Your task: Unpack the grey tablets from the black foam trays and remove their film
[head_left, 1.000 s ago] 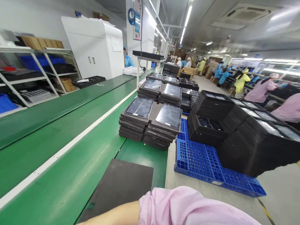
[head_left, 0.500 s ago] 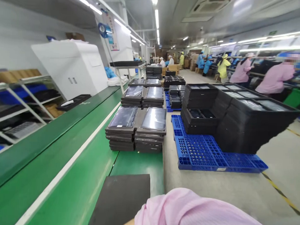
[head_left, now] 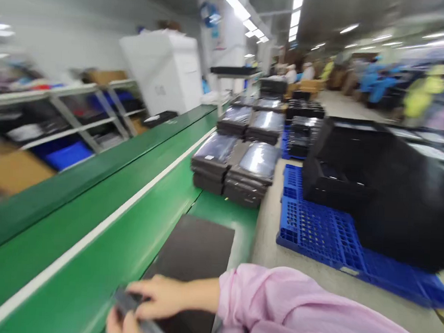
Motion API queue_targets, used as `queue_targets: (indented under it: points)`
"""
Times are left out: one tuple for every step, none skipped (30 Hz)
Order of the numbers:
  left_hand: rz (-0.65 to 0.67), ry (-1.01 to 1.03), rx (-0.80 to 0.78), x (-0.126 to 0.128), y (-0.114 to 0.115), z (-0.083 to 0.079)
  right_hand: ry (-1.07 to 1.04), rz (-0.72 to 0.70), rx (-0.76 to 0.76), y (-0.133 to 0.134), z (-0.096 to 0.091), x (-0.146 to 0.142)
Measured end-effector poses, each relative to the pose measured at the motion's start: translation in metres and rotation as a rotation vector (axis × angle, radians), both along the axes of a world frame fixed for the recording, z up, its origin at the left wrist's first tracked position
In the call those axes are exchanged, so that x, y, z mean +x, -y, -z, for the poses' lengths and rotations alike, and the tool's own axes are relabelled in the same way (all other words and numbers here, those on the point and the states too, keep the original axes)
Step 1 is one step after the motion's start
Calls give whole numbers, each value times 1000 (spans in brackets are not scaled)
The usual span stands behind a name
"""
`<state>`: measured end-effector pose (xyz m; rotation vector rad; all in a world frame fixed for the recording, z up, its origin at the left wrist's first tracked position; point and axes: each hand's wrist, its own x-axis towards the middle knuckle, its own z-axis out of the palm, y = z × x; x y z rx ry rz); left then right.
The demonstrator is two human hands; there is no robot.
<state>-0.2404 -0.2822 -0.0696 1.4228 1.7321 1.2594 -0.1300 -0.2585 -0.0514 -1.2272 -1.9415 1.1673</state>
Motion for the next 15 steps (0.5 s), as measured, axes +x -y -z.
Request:
queue_targets:
  points:
    - [-115, 48, -94, -2, 13, 11, -16, 20, 22, 7, 5, -1]
    - [-153, 114, -130, -2, 25, 20, -53, 43, 27, 13, 11, -2]
    - [-157, 173, -117, -1, 34, 29, -105, 79, 27, 18, 18, -3]
    - [-148, 229, -86, 0, 42, 37, -163, 128, 25, 23, 26, -4]
    - [-132, 281, -64, 2, 48, 45, -224, 137, 11, 27, 36, -5]
    - [-130, 341, -45, 3, 53, 53, -283, 140, -10, 32, 46, -5]
    - [-127, 390, -35, 5, 59, 60, -340, 146, -31, 38, 56, -5]
    - [-128, 433, -31, 7, 65, 66, -393, 152, -57, 45, 65, -6]
    - [-133, 464, -32, 10, 70, 72, -438, 167, -83, 52, 74, -6]
    - [-136, 481, -36, 13, 75, 76, -471, 192, -102, 58, 81, -6]
    - [-135, 484, -35, 15, 79, 79, -495, 227, -114, 64, 87, -7]
    - [-131, 473, -25, 18, 81, 80, -509, 261, -122, 68, 91, -8]
    - [-125, 454, -5, 20, 82, 79, -514, 295, -124, 70, 92, -9]
    - [-121, 434, 22, 23, 81, 75, -515, 328, -119, 70, 90, -10]
    - [-119, 418, 54, 25, 80, 69, -517, 356, -106, 69, 85, -11]
